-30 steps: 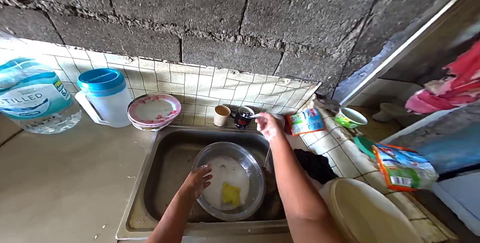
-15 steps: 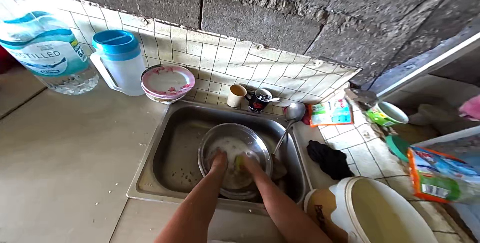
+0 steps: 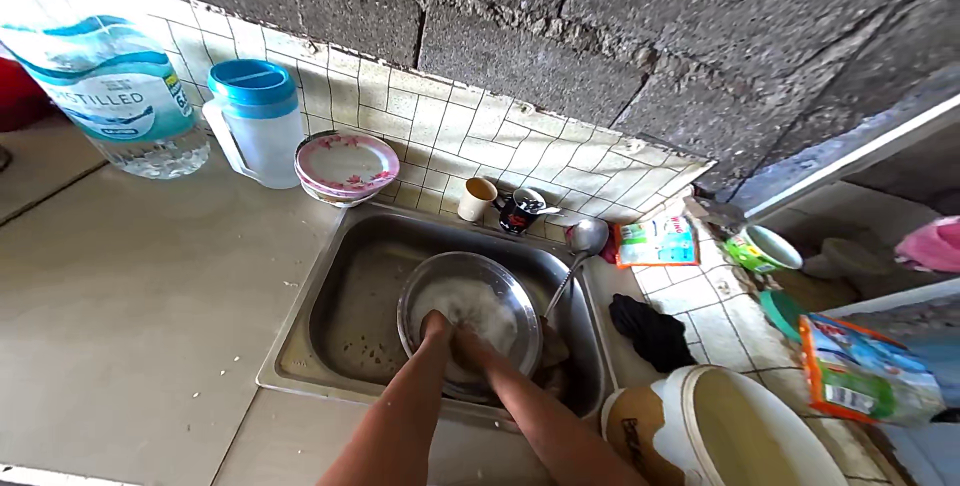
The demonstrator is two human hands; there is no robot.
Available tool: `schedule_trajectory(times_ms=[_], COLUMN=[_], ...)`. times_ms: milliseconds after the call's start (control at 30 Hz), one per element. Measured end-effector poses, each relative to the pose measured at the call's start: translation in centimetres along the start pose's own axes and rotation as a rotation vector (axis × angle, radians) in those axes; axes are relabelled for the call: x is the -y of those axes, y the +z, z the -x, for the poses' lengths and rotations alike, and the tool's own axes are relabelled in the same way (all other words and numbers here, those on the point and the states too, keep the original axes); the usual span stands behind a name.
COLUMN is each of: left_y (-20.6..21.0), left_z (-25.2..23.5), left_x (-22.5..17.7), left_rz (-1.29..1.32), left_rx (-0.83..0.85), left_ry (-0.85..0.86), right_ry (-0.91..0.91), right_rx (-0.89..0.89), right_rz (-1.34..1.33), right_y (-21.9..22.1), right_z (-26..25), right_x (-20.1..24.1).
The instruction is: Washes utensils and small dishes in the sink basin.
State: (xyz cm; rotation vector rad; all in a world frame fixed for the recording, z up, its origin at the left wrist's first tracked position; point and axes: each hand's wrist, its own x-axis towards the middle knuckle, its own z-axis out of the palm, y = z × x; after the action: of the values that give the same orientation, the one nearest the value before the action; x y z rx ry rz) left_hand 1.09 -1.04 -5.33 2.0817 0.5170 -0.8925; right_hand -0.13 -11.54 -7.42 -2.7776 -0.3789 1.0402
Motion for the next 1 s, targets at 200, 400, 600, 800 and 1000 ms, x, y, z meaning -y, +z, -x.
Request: schedule_trajectory(times_ms=[200,400,600,800,1000], left_y=[-1.2,-4.1,-5.1,-6.0,-4.9], left_z=[-0.6,0.7,2.4,4.6,7.2], left_x=[0.5,0.9,0.5,-0.2,-0.4], left_rz=[0.128,0.067,0.063,-0.008,-0.017], left_rx=[0.046,-0.075,-0.112,-0.186,-0.128], left_ry=[0.042,0.216,0.355,0.451,0.539], right_ry=[-0.041,-0.007,-0.064,-0.195,-0.485], right_rx=[-0.004,-0.250,-0.433,-0.655,-0.960], right_rz=[-0.613,-1.627,-1.622,-1.265,-0.552], right_y=[-0.8,-3.2,-5.1,-5.9,-4.2], right_z=[0.2,3.3,4.8,5.6,5.3], right_x=[-2.7,-2.5,0.3,0.7,1.3])
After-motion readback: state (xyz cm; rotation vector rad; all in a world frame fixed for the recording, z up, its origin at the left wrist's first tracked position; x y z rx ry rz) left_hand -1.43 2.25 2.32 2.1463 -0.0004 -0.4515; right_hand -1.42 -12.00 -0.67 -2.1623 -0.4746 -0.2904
